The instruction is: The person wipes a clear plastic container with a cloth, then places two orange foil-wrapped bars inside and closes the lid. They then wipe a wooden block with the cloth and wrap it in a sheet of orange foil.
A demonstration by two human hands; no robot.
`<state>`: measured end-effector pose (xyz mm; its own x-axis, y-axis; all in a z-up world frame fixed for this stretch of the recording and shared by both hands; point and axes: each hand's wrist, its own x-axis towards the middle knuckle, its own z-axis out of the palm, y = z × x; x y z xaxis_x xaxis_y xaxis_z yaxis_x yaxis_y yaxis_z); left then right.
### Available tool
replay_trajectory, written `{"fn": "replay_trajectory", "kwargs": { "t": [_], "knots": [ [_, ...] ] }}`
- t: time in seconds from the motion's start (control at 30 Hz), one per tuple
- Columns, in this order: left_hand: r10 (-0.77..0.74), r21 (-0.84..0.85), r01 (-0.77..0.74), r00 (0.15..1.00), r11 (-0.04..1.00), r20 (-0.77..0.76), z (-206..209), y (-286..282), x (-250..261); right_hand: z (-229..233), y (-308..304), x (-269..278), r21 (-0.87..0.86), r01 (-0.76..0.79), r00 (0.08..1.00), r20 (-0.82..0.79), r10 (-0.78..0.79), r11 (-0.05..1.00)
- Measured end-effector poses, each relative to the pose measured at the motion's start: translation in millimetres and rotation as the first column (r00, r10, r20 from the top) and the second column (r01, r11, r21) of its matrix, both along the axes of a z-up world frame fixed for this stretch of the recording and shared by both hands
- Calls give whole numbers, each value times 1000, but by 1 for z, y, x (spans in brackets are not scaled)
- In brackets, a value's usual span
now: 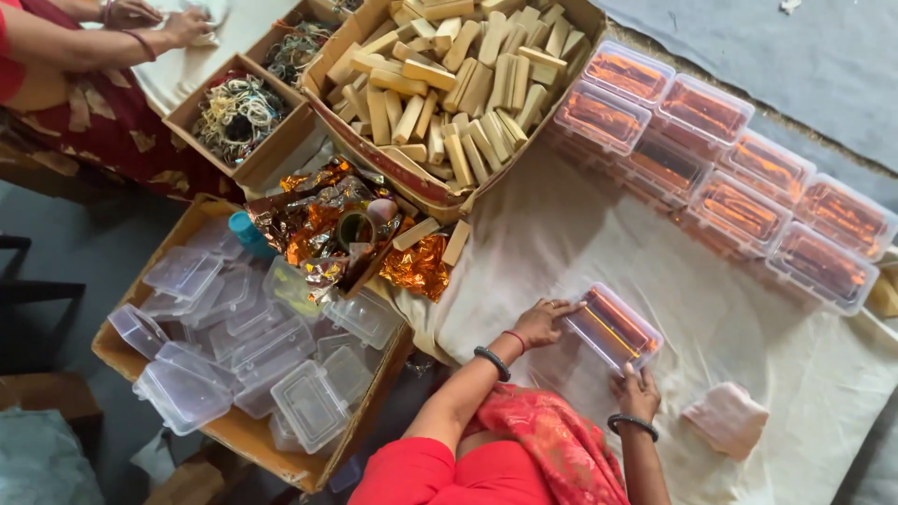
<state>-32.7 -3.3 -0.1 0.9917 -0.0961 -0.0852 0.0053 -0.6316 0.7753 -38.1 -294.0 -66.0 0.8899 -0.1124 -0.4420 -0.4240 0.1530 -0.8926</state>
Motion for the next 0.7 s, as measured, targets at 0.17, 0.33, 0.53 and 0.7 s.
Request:
{"fn": "replay_trajectory", "kwargs": {
  "t": [0.17,0.33,0.53,0.7],
  "knots": [
    [48,-186,-31,995,982,89,-32,-2,2,24,1,-4,184,-3,999,-46,12,983],
    [323,-574,-459,888,678,-328,-48,-3,-8,31,4,-9,214,-39,996,-68,54,976],
    [271,-698,-581,814,419,-515,2,20,-58,40,16,-2,246,-290,955,17,295,925],
    [406,-719,-626,766,301,-498,7,36,-109,77,56,2,128,-468,883,37,467,874]
  ]
}}
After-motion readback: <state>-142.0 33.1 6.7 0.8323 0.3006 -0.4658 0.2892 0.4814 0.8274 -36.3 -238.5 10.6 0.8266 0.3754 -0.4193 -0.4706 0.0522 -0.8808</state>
